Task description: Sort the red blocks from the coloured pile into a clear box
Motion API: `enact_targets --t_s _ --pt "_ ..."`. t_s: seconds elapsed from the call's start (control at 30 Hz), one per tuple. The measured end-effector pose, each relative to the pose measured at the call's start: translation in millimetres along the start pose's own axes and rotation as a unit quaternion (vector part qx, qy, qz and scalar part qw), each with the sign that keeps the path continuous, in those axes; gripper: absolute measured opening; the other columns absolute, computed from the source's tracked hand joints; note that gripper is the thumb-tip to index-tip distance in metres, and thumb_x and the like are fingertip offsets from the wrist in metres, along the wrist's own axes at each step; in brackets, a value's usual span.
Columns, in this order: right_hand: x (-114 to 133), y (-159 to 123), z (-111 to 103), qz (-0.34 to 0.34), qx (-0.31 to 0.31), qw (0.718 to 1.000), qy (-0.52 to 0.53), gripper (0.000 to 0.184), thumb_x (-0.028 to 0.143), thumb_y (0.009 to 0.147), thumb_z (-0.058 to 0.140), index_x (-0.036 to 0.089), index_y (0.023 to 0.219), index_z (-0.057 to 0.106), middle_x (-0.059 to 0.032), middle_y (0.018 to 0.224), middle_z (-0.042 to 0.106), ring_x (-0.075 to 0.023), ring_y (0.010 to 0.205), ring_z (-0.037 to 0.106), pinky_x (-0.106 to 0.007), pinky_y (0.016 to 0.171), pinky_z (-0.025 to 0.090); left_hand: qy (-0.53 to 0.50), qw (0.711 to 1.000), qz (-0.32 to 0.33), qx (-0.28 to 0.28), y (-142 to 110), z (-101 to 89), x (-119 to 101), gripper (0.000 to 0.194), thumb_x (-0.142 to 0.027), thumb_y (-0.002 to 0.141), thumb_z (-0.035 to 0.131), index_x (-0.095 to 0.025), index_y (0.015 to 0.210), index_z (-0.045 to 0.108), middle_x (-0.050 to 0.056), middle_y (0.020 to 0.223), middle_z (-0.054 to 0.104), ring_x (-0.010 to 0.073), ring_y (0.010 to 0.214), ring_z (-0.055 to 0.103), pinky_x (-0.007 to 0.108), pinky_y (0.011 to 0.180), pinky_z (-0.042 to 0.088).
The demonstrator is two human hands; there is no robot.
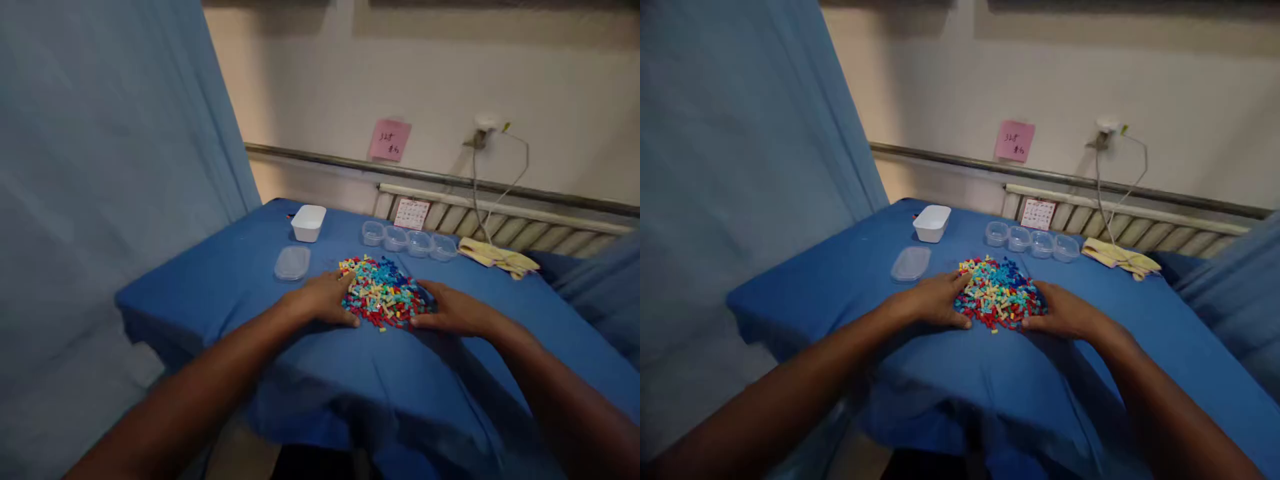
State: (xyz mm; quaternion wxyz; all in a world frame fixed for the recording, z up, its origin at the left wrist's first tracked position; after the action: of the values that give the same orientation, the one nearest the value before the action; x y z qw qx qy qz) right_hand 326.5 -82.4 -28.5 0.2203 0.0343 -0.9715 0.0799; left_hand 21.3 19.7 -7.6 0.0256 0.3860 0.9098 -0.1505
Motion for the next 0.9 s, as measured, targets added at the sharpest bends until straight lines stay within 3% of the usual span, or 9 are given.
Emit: enact_targets --t_s 0.17,0.33,0.47,0.57,0.67,0.8,0.9 --pt "6.7 15.9 21.8 0.011 -0.051 0.999 0.006 0.099 0.057 0.078 0.090 0.014 0.161 0.058 -0.0224 0.156 0.066 -0.0430 0.139 0.065 -0.053 0.119 0.049 0.001 0.997 -0.008 -0.071 30.6 6.0 -31.4 0.114 -0.068 0.082 0.083 -0.017 0.172 0.035 0.027 0.156 0.054 0.0453 0.140 0.059 0.051 0.112 0.055" --pt "21.8 42.4 27.4 0.066 -0.106 0.981 0.150 0.094 0.030 0.066 0.094 0.016 0.153 0.062 -0.0201 0.145 0.074 -0.0415 0.134 0.068 -0.047 0.113 0.052 -0.003 0.993 -0.023 -0.116 56.6 9.6 -53.9 0.091 -0.046 0.085 0.082 -0.015 0.161 0.045 0.027 0.143 0.060 0.0458 0.122 0.069 0.052 0.098 0.061" --pt "27.6 53.1 29.5 0.090 -0.110 0.958 0.248 0.086 0.019 0.066 0.089 0.017 0.148 0.062 -0.0130 0.114 0.083 -0.0318 0.098 0.079 -0.040 0.086 0.063 -0.044 0.989 -0.018 -0.142 71.7 12.5 -66.3 0.068 -0.025 0.086 0.076 -0.012 0.149 0.054 0.026 0.139 0.063 0.0441 0.117 0.072 0.049 0.094 0.062" --pt "29.5 52.2 31.9 0.091 -0.089 0.927 0.353 0.065 0.021 0.071 0.086 0.019 0.133 0.068 -0.0065 0.096 0.082 -0.0232 0.073 0.075 -0.034 0.066 0.063 -0.131 0.978 0.010 -0.160 82.0 11.2 -68.6 0.057 -0.020 0.087 0.074 -0.011 0.142 0.060 0.022 0.132 0.070 0.0399 0.116 0.073 0.045 0.095 0.061" --pt "30.3 48.9 29.7 0.083 -0.079 0.884 0.454 0.052 0.018 0.070 0.086 0.022 0.119 0.070 -0.0046 0.100 0.082 -0.0198 0.077 0.076 -0.029 0.065 0.065 -0.252 0.954 0.040 -0.157 91.5 5.7 -64.1 0.064 -0.019 0.081 0.078 -0.011 0.143 0.062 0.017 0.127 0.074 0.0333 0.107 0.075 0.037 0.088 0.061" --pt "28.8 48.7 18.7 0.088 -0.085 0.833 0.539 0.058 0.011 0.065 0.089 0.024 0.118 0.068 -0.0018 0.103 0.082 -0.0179 0.085 0.078 -0.024 0.072 0.068 -0.340 0.927 0.051 -0.147 100.5 -6.8 -52.9 0.088 -0.017 0.077 0.076 -0.008 0.161 0.051 0.017 0.137 0.072 0.0298 0.103 0.075 0.034 0.080 0.061" --pt "28.6 53.9 9.2 0.096 -0.084 0.816 0.564 0.062 0.009 0.067 0.092 0.024 0.122 0.067 -0.0018 0.103 0.081 -0.0180 0.086 0.079 -0.024 0.071 0.069 -0.356 0.916 0.102 -0.156 104.0 -13.0 -43.0 0.083 -0.018 0.080 0.073 -0.007 0.161 0.054 0.016 0.143 0.071 0.0299 0.115 0.074 0.034 0.096 0.061"
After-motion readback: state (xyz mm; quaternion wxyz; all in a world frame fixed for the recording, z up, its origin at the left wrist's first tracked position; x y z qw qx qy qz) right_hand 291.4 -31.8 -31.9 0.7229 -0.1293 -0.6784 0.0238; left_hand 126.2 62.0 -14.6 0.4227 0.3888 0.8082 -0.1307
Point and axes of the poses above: each hand's wrist, its own y-axis towards the middle knuckle, its own z-axis out of the palm, x = y × z, the point moved 3 cm from there along y, towards the middle knuckle
